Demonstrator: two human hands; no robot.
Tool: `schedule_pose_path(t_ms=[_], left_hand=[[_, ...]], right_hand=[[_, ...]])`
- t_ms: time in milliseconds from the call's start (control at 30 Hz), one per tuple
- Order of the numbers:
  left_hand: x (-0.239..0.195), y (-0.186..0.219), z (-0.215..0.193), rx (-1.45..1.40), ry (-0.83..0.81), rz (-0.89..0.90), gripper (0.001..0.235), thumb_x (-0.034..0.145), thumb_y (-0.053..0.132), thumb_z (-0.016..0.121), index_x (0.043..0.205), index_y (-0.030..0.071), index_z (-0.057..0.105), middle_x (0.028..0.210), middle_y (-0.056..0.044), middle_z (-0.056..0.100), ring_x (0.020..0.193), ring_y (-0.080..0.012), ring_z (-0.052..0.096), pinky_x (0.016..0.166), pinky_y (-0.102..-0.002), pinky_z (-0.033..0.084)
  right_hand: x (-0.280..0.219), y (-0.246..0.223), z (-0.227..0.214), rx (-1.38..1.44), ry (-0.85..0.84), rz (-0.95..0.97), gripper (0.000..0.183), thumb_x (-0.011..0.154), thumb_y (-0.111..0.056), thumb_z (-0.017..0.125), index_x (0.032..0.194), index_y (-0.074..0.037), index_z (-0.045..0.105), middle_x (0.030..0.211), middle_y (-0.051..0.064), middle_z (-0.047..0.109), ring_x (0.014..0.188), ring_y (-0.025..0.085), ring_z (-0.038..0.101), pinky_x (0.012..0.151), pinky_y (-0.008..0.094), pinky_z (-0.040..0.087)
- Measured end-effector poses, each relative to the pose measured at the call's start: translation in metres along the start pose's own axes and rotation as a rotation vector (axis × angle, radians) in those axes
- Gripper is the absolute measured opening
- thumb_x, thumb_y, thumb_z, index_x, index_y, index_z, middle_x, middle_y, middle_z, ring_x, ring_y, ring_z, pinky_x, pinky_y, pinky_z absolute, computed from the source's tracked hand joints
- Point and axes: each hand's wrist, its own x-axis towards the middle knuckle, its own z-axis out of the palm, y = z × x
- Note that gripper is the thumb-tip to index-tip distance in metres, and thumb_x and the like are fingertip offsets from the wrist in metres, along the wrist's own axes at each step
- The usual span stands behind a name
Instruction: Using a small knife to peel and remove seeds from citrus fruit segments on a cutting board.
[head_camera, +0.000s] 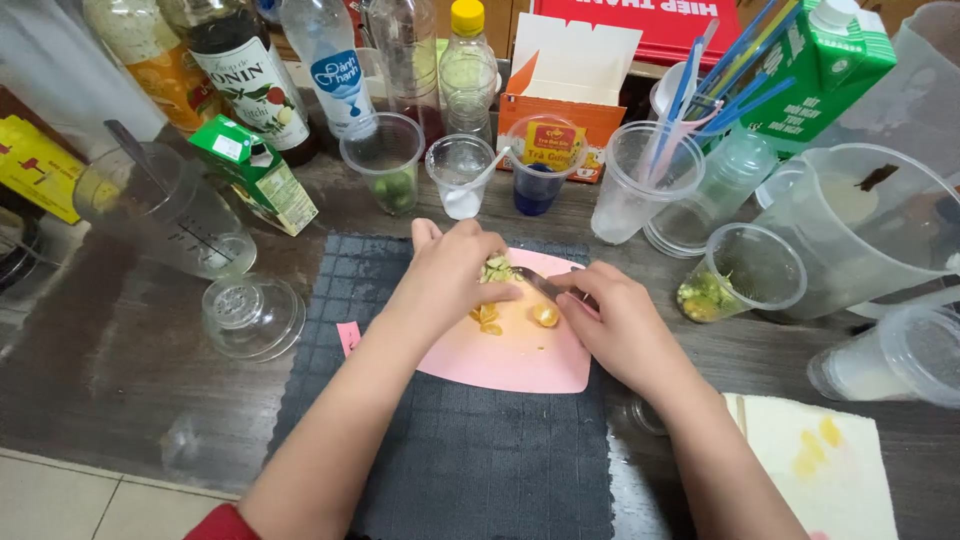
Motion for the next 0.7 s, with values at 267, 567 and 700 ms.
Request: schedule_pose_path(t_ms=[267,567,700], left_hand=[[0.007,-0.007,0.019,0.054,0.036,0.000,0.022,0.082,0.025,0.084,0.101,0.015,0.076,0.095,-0.004,0.065,0.084,-0.0213,0.065,0.096,-0.041,0.027],[0.013,-0.031,0.052,-0.068,0.142,0.026,0.014,0.081,0.020,0.082,0.091,0.015,0.074,0.089,-0.004,0.060,0.095,-0.0208,0.054,0.094,-0.036,0.031],[0.014,-0.039,0.063,-0.192,0.207,0.040,0.016,0.082,0.017,0.082,0.093,0.010,0.074,0.090,-0.009,0.057,0.103,-0.0248,0.048,0.092,-0.032,0.035]], right_hand=[[0.002,0.005,0.003,0.026,0.002,-0.046,0.027,0.094,-0.011,0.065,0.118,-0.006,0.075,0.095,0.017,0.071,0.092,0.034,0.073,0.081,0.041,0.060],[0.000,0.003,0.001,0.031,0.011,-0.055,0.027,0.093,-0.010,0.065,0.119,-0.005,0.075,0.096,0.017,0.071,0.094,0.034,0.074,0.081,0.041,0.060],[-0.001,0.006,0.003,0.037,0.020,-0.060,0.027,0.093,-0.009,0.066,0.118,-0.004,0.075,0.097,0.017,0.072,0.094,0.034,0.074,0.082,0.041,0.060]])
